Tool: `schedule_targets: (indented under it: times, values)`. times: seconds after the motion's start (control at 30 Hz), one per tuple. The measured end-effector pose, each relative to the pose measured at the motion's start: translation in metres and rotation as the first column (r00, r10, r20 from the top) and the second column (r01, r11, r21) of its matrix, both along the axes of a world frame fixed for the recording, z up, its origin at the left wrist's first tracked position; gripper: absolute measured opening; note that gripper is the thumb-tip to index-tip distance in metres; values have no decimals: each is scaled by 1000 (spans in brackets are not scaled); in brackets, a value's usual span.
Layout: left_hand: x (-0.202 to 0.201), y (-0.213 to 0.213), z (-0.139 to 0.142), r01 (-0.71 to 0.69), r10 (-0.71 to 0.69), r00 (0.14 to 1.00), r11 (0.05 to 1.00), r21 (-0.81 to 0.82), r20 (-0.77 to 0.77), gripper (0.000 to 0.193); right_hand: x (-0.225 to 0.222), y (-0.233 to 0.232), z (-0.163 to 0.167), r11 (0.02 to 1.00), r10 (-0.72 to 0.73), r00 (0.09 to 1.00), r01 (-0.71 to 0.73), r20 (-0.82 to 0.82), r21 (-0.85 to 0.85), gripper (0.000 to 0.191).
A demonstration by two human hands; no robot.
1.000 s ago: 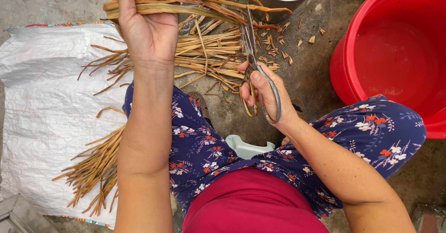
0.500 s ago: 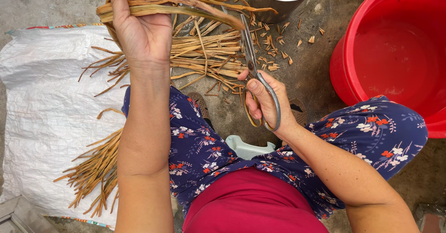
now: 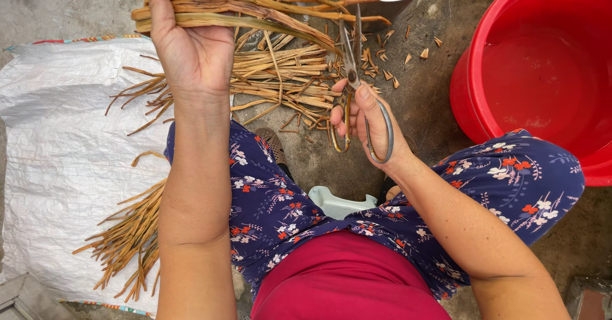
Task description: The person sits on a small stool and uses shears to trim the ends of a bundle of dried sticks. They repeatedly pick up sticks, align them, and cut the ends to a uniform length, placing the trimmed pieces on a white sack on the floor.
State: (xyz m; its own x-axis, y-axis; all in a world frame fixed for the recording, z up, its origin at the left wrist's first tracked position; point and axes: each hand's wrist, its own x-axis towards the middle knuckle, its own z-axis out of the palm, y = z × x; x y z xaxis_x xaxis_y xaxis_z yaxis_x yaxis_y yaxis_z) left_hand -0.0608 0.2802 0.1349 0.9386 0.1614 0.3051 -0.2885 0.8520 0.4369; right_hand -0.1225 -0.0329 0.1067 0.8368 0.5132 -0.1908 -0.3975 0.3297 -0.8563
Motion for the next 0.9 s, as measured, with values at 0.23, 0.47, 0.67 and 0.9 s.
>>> schedule_targets:
  times: [0.23, 0.47, 0.67, 0.9]
  values:
    - [-8, -9, 11, 24, -23, 1000, 1000, 9, -15, 26, 8, -2, 3, 993, -121, 993, 121, 2, -10, 58]
    - [-8, 3, 13, -17, 16, 999, 1000, -26, -29, 24, 3, 2, -3, 966, -225, 974, 225, 11, -124, 55]
    - [-10, 8, 11, 2, -6, 998, 998, -66, -58, 25, 7, 6, -12, 984, -80, 996, 74, -31, -164, 53]
    - [-11, -1, 12, 19, -21, 997, 1000, -25, -79, 25, 33, -2, -9, 957, -92, 995, 78, -38, -279, 53]
